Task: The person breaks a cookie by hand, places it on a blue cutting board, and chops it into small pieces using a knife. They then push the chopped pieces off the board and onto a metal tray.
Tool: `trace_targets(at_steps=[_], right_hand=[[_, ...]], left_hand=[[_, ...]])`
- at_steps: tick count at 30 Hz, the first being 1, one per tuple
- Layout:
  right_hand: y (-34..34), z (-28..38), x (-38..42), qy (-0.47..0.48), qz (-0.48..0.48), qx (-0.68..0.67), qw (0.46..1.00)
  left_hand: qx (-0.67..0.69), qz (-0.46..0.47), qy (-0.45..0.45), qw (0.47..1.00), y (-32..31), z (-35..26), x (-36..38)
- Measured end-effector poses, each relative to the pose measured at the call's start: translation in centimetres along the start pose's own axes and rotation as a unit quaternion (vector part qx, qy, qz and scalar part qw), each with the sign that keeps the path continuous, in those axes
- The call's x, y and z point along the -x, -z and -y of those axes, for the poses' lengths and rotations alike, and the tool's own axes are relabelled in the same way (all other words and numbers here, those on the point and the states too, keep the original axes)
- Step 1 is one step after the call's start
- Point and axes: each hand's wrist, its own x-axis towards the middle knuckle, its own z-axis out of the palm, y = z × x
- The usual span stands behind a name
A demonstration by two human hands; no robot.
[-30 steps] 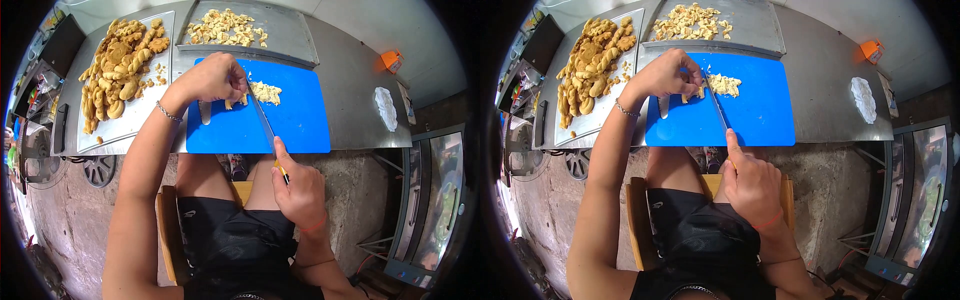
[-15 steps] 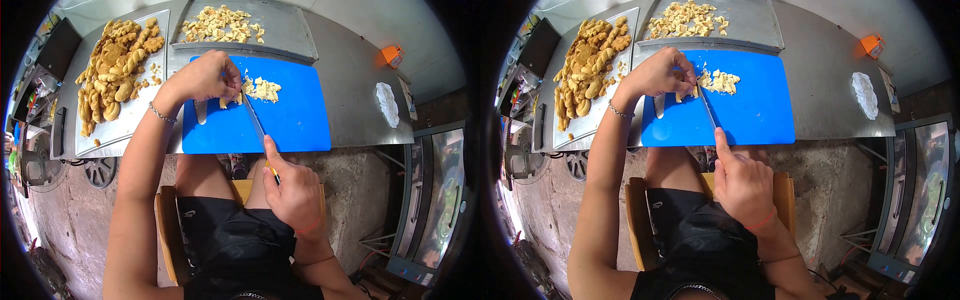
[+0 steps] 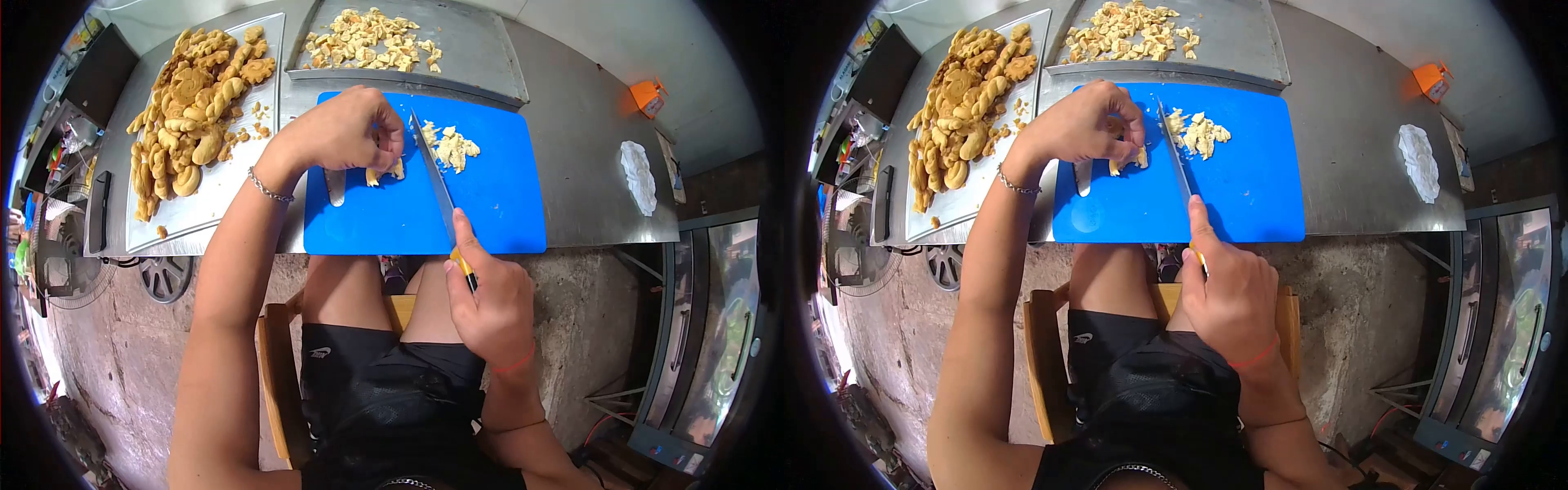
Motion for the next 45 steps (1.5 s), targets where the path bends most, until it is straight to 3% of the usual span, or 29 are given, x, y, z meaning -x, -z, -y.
trace_targets(at_steps=[2,5,11,14,17,20,29,33,36,40,45], right_hand=[[0.5,1.1,0.2,0.014,0.012,0.02,1.0],[0.4,1.7,-1.2,-0.07,0.101,-0.018,0.992],[0.5,0.9,-2.2,-0.121,0.083,0.015,0.989],[0.6,0.4,-1.4,-0.081,0.015,-0.032,0.996],[0.6,1.2,-1.4,-0.071,0.039,-0.044,0.996],[0.1,1.8,-2.2,-0.099,0.096,-0.052,0.989],[1.2,-0.7,-1.5,-0.102,0.025,-0.066,0.992],[1.4,-1.6,-0.2,-0.093,-0.006,-0.259,0.961],[1.9,-1.7,0.2,-0.115,-0.013,-0.297,0.948],[2.3,-1.4,0.8,-0.105,-0.013,-0.265,0.958],[0.5,-1.3,0.6,-0.009,-0.047,-0.207,0.977]], left_hand=[[0.019,0.006,0.012,1.0,0.2,-0.2,0.0],[0.018,-0.027,0.012,0.999,0.2,0.0,0.1],[0.024,-0.033,0.009,0.999,0.4,0.1,0.1],[0.025,-0.036,0.002,0.999,0.4,0.3,0.0],[-0.021,-0.057,-0.026,0.998,0.2,0.4,-0.1],[0.02,-0.048,-0.035,0.998,0.1,1.1,-0.3],[0.001,-0.035,-0.005,0.999,0.4,0.3,-0.2],[0.0,-0.053,-0.001,0.999,0.3,-0.2,-0.2],[-0.019,-0.082,-0.02,0.996,0.2,-0.3,-0.3],[-0.038,-0.117,-0.036,0.992,-0.3,0.0,-0.5],[-0.047,-0.123,-0.044,0.99,-1.8,0.4,-1.2]])
